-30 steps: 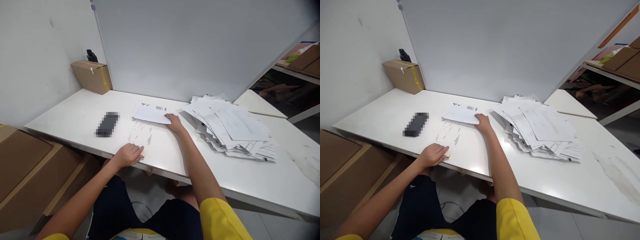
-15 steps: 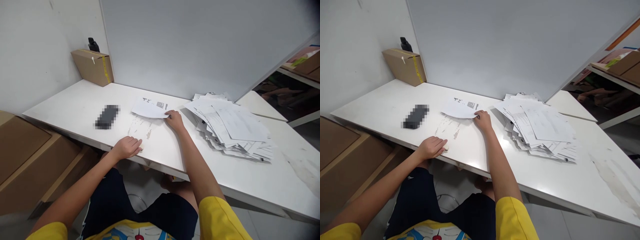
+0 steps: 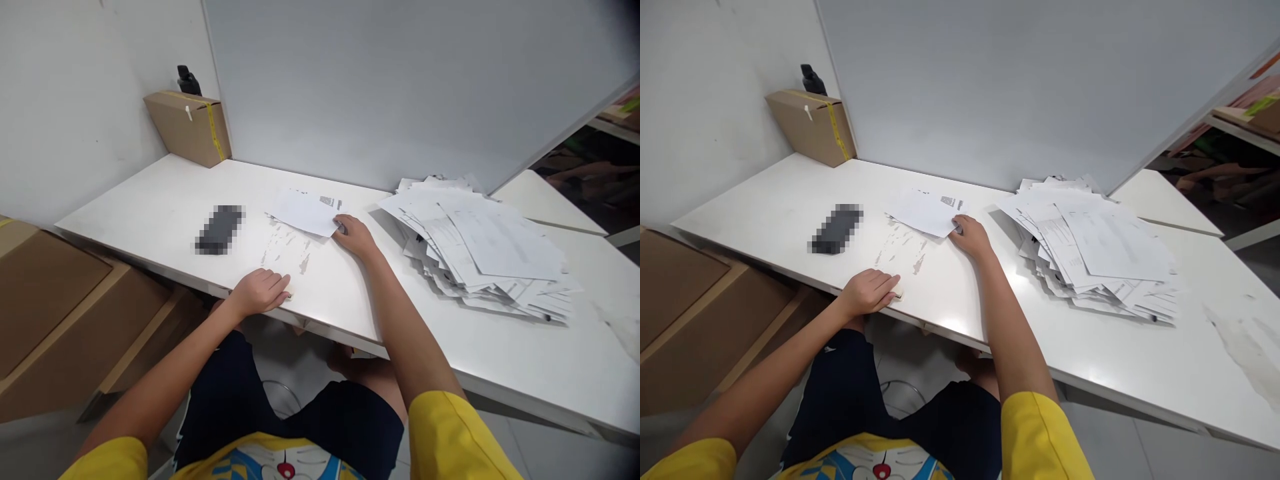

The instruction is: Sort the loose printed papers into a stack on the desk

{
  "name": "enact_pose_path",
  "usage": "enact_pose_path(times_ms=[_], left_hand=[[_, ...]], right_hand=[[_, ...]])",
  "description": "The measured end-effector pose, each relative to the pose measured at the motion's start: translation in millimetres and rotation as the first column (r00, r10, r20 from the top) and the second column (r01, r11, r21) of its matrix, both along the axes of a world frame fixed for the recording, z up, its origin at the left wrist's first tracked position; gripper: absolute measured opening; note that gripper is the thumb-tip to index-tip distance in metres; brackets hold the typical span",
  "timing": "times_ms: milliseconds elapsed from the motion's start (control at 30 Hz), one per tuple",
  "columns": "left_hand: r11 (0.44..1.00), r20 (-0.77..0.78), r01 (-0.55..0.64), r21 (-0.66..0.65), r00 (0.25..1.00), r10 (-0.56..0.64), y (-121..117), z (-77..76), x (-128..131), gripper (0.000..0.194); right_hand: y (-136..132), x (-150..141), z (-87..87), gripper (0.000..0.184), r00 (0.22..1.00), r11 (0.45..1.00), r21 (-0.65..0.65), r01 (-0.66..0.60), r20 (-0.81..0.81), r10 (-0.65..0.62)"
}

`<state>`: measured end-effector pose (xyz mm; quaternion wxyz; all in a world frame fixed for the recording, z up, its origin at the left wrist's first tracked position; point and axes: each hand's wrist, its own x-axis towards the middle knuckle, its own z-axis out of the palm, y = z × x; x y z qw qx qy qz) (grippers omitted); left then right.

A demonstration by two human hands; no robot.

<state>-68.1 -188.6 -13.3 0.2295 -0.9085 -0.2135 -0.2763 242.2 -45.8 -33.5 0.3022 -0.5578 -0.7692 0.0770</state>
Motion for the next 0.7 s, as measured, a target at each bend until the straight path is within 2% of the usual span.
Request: enact_pose_path(times_ms=[133, 300, 467, 600, 700], left_hand=[[1.000, -0.011, -0.008, -0.016, 1.000, 0.007, 0, -1.0, -1, 0.029], [1.000, -0.012, -0.019, -0.022, 1.000, 0.018, 0, -2.4, -2, 0.029], [0.999, 0.004, -0.031, 0.024, 1.000, 0.031, 0, -1.3, 0, 0.026], [0.998, 0.009, -0.035, 0.042, 0.999, 0.035, -1, -0.4, 0, 0.025], [0.998, 0.010, -0.035, 0.043, 0.999, 0.035, -1, 0.5, 1, 0.024]], right_hand=[[-5, -2, 6.0, 0.030, 0.999, 0.999, 0.012, 0.035, -0.002, -0.035], [-12, -4, 8.8, 0.040, 0.990, 0.986, 0.113, 0.125, 0.051, -0.131], [-19, -5, 10.0, 0.043, 0.989, 0.979, 0.143, 0.145, -0.037, -0.141], [-22, -6, 11.6, 0.038, 0.990, 0.983, 0.144, 0.117, -0.094, -0.104], [-22, -6, 12.4, 0.034, 0.979, 0.980, 0.143, 0.142, -0.165, -0.118]])
